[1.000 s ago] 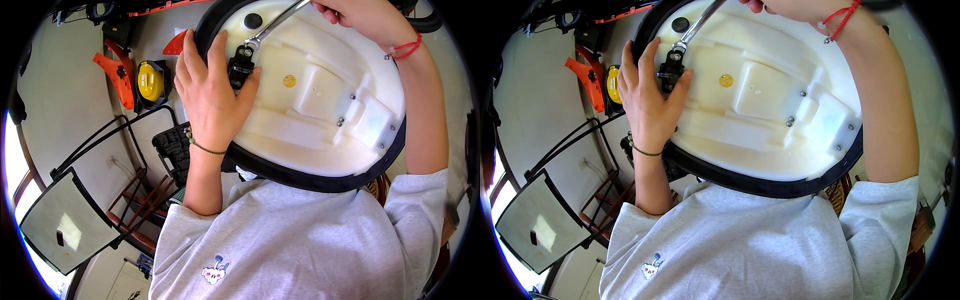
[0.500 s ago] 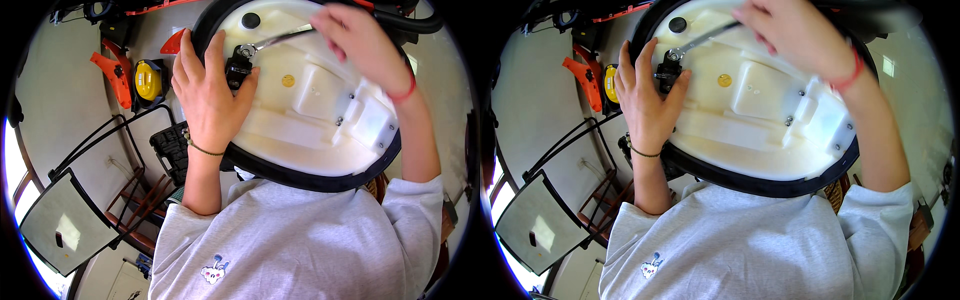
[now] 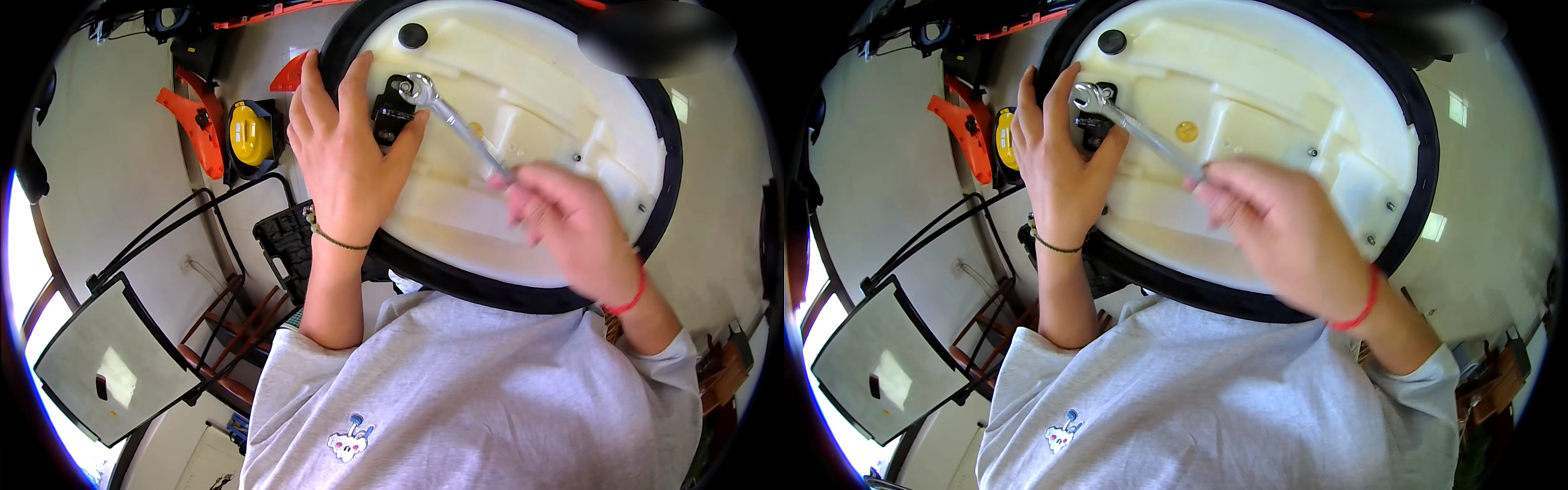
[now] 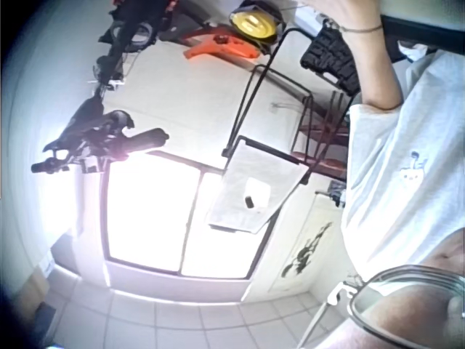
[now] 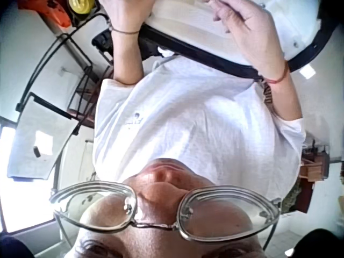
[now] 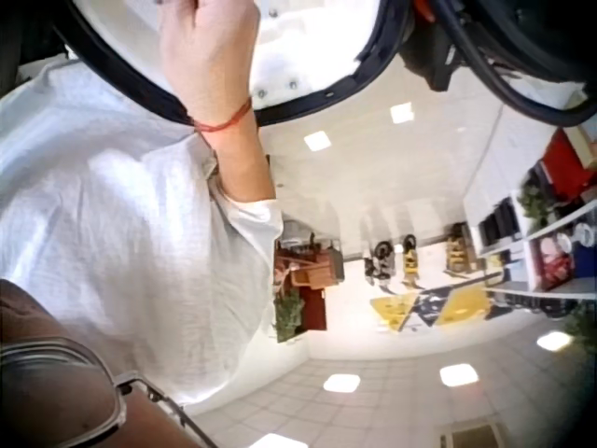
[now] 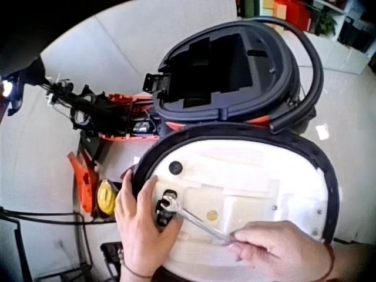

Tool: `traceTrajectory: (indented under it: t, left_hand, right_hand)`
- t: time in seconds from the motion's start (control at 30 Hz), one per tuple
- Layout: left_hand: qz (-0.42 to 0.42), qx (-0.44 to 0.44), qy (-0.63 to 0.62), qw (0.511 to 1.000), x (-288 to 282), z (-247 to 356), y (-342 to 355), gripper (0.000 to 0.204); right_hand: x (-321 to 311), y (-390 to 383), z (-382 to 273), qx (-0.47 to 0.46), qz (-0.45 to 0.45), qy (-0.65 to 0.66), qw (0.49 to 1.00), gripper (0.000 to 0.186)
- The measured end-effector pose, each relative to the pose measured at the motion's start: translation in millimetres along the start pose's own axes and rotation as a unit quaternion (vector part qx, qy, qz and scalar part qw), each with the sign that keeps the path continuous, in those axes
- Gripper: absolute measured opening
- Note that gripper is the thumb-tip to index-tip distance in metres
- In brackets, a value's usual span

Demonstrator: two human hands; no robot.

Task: The person uses a wrench to tighten or loosen bolts on the underside of a motorcycle seat and then attaches the seat to the motorcycle.

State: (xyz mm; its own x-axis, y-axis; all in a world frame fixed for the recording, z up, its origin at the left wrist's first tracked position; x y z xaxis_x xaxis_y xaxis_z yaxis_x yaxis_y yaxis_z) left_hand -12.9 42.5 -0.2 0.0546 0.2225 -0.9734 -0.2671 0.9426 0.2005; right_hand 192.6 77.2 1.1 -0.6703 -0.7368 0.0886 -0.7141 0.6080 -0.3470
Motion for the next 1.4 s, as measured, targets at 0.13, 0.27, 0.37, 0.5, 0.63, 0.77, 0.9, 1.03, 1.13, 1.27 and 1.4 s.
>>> traceTrajectory:
  t: [0.13,0.27,0.37,0.5,0.63,0.77,0.9,1.03,1.13,1.27,1.4]
  left_hand:
    - [0.001,-0.001,-0.010,1.000,0,2,0,0.067]
    - [-0.005,-0.004,-0.009,1.000,-1,2,-2,0.067]
    - [-0.005,-0.004,-0.010,1.000,0,1,0,0.067]
    - [-0.004,-0.007,-0.007,1.000,0,0,-1,0.067]
    - [-0.006,-0.005,-0.006,1.000,1,0,-1,0.068]
    - [-0.004,-0.005,-0.010,1.000,0,1,0,0.068]
    - [-0.002,-0.006,-0.006,1.000,0,0,-2,0.068]
    - [-0.002,-0.002,-0.008,1.000,1,1,0,0.067]
    - [-0.005,-0.006,-0.007,1.000,2,0,1,0.067]
    - [-0.012,-0.016,-0.005,1.000,2,-1,0,0.066]
    - [-0.002,-0.003,-0.003,1.000,0,-2,-1,0.068]
  right_hand:
    - [-44,23,-22,-0.063,0.081,-0.136,0.985,0.017]
    - [-67,49,-32,-0.040,0.099,-0.114,0.988,0.016]
    - [-76,66,-35,-0.045,0.120,-0.101,0.987,0.018]
    - [-66,85,-42,0.009,0.097,-0.029,0.995,0.017]
    - [-70,95,-34,0.002,0.070,-0.042,0.997,0.017]
    - [-68,106,-36,0.034,0.084,-0.043,0.995,0.018]
    - [-60,116,-44,-0.016,0.070,-0.050,0.996,0.018]
    - [-52,126,-62,-0.077,0.051,-0.121,0.988,0.021]
    - [-44,136,-75,-0.124,0.083,-0.258,0.954,0.029]
    - [-48,144,-66,-0.184,0.138,-0.347,0.909,0.034]
    - [-55,97,-40,-0.158,0.159,-0.311,0.924,0.028]
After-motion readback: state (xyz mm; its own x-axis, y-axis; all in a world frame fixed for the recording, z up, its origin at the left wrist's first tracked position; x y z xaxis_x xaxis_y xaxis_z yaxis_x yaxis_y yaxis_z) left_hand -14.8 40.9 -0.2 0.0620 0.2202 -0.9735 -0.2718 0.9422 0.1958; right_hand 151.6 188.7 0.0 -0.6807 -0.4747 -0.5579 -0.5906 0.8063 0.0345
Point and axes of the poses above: each hand's wrist, its own y-axis towards the middle knuckle, its own x-axis out of the palm, z = x × y, the point moved 5 cm from there along y, towards the middle knuckle, and after that the axes turned 8 degrees about y, right-handed, at the moved point
